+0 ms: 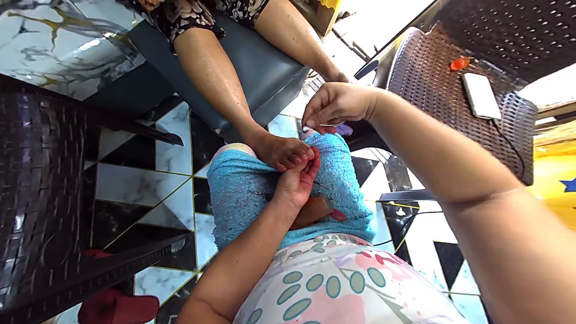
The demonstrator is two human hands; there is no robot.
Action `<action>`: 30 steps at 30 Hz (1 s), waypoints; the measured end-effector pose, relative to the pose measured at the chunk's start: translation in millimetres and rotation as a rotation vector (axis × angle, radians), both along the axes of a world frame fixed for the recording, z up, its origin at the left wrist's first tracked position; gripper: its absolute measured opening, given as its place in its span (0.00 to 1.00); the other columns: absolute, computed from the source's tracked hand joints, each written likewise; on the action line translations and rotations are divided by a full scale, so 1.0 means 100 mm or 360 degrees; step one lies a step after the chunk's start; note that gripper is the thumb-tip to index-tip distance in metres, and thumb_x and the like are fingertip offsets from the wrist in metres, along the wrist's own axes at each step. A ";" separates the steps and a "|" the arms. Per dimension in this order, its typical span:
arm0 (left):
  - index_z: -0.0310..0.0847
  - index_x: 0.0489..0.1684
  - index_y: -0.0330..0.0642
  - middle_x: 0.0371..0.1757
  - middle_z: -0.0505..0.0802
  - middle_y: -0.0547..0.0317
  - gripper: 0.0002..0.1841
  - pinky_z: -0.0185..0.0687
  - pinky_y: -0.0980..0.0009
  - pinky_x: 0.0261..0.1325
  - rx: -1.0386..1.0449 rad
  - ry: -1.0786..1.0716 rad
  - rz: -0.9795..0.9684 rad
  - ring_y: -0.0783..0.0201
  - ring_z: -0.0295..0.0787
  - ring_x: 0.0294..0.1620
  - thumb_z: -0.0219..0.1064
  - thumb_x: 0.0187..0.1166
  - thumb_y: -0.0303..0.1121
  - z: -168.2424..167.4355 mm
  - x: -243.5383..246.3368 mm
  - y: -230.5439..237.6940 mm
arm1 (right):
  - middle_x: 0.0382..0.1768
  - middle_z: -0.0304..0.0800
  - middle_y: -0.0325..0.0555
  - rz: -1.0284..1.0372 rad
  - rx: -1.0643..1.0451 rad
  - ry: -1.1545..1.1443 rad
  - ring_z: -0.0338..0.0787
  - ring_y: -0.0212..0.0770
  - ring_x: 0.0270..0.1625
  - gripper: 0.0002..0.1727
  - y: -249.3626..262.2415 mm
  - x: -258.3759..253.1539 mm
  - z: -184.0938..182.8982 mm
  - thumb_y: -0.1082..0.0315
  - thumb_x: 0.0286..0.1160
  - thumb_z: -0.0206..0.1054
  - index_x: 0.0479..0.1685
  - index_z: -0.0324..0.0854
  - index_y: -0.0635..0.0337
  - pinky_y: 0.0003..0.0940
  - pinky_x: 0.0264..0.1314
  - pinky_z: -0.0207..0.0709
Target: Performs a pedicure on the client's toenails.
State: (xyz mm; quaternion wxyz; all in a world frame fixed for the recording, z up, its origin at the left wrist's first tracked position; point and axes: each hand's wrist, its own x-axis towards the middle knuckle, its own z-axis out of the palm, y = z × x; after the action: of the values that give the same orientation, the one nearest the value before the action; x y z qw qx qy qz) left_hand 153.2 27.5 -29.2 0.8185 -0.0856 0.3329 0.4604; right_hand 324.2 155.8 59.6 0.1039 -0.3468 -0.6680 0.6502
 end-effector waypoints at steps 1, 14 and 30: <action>0.81 0.48 0.35 0.48 0.93 0.49 0.09 0.89 0.70 0.58 -0.0003 0.0013 0.0002 0.60 0.94 0.48 0.54 0.87 0.21 0.00 0.00 0.00 | 0.20 0.87 0.33 -0.0197 -0.0075 0.0284 0.77 0.21 0.15 0.09 -0.10 -0.04 -0.09 0.72 0.82 0.61 0.40 0.89 0.63 0.16 0.17 0.71; 0.78 0.43 0.38 0.39 0.91 0.53 0.08 0.90 0.68 0.54 0.0005 0.0229 0.0015 0.61 0.93 0.41 0.53 0.86 0.19 0.01 0.01 0.00 | 0.19 0.83 0.33 -0.0752 0.0002 0.0384 0.72 0.21 0.15 0.09 -0.60 -0.34 -0.35 0.70 0.86 0.61 0.48 0.86 0.65 0.17 0.18 0.66; 0.78 0.42 0.36 0.42 0.92 0.51 0.09 0.89 0.70 0.56 0.0027 0.0199 0.0014 0.60 0.93 0.43 0.51 0.88 0.21 0.01 0.01 -0.01 | 0.23 0.91 0.45 0.0062 -0.0053 -0.0616 0.82 0.30 0.19 0.10 -0.25 -0.03 0.05 0.71 0.84 0.66 0.42 0.92 0.67 0.23 0.22 0.74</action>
State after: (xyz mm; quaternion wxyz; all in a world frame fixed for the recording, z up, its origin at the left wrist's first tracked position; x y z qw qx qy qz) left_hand 154.0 26.2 -28.1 0.7948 -0.0512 0.3790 0.4713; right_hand 320.7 131.3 64.6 -0.0450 -0.4540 -0.6712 0.5843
